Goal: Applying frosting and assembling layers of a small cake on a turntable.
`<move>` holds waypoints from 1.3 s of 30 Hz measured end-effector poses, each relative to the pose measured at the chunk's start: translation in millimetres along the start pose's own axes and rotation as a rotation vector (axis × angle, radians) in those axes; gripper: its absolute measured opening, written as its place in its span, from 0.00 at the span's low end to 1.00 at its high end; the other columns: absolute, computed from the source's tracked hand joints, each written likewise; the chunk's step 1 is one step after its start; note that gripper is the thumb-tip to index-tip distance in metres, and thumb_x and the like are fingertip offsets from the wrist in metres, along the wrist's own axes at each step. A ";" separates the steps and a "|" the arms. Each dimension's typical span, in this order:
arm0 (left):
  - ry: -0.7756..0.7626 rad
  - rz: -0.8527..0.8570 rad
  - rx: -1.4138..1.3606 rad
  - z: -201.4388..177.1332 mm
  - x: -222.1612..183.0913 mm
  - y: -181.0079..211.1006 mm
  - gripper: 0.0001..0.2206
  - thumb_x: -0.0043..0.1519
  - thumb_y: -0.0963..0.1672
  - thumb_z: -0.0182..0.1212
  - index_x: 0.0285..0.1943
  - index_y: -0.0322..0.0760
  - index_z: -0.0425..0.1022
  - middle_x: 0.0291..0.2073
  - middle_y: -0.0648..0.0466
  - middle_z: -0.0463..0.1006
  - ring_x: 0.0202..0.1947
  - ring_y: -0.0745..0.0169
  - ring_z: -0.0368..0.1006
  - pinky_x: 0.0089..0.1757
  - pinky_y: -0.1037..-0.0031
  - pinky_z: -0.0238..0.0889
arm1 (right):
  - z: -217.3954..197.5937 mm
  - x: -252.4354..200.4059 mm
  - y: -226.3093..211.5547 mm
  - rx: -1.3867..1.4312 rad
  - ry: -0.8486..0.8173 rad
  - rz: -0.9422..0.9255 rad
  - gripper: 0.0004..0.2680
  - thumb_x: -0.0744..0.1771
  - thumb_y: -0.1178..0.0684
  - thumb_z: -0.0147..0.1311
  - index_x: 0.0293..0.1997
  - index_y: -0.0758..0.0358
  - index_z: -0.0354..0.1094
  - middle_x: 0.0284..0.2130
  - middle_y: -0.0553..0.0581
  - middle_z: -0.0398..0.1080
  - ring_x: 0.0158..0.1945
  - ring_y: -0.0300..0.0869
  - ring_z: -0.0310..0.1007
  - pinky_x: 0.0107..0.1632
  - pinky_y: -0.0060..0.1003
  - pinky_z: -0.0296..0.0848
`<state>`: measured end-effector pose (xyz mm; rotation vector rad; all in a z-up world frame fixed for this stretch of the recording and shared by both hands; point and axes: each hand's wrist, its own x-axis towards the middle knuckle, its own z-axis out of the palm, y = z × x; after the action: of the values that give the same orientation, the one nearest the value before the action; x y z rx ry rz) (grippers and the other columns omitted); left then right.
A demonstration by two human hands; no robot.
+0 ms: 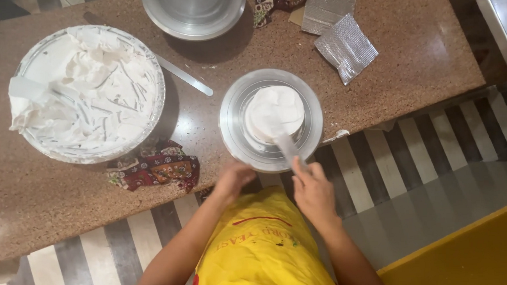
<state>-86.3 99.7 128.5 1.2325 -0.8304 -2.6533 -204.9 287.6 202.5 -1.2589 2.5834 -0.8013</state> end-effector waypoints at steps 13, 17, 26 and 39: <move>0.173 0.142 -0.066 -7.7 3.1 1.0 0.24 0.61 0.40 0.52 0.68 0.27 0.59 0.58 0.40 0.75 0.58 0.47 0.74 0.59 0.59 0.65 | -12.4 -10.9 -1.1 -0.007 -0.012 0.131 0.19 0.65 0.57 0.60 0.63 0.51 0.69 0.36 0.59 0.68 0.35 0.53 0.72 0.38 0.46 0.71; 0.113 0.042 0.105 6.8 -7.5 -4.3 0.22 0.63 0.43 0.53 0.66 0.30 0.61 0.59 0.41 0.73 0.59 0.45 0.72 0.61 0.57 0.64 | -10.6 -7.8 -6.5 0.247 -0.013 -0.039 0.18 0.64 0.57 0.61 0.63 0.54 0.70 0.35 0.58 0.70 0.35 0.49 0.73 0.38 0.42 0.72; 0.329 0.129 0.184 -48.1 51.6 12.8 0.17 0.72 0.51 0.48 0.47 0.33 0.74 0.25 0.54 0.74 0.27 0.59 0.70 0.31 0.68 0.68 | -26.0 -36.2 58.7 0.474 0.075 0.359 0.17 0.63 0.59 0.64 0.58 0.61 0.74 0.34 0.51 0.75 0.29 0.31 0.58 0.31 0.28 0.60; -0.121 0.235 1.227 -41.0 2.5 -36.9 0.10 0.61 0.46 0.64 0.42 0.35 0.84 0.41 0.49 0.83 0.38 0.63 0.77 0.44 0.69 0.69 | -1.1 -29.0 34.2 0.801 -0.105 0.564 0.16 0.64 0.59 0.61 0.60 0.64 0.72 0.28 0.47 0.66 0.16 0.28 0.57 0.16 0.27 0.59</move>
<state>-53.1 112.4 86.3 0.9392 -2.6006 -1.9171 -210.4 327.5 182.8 -0.3110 1.9909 -1.3624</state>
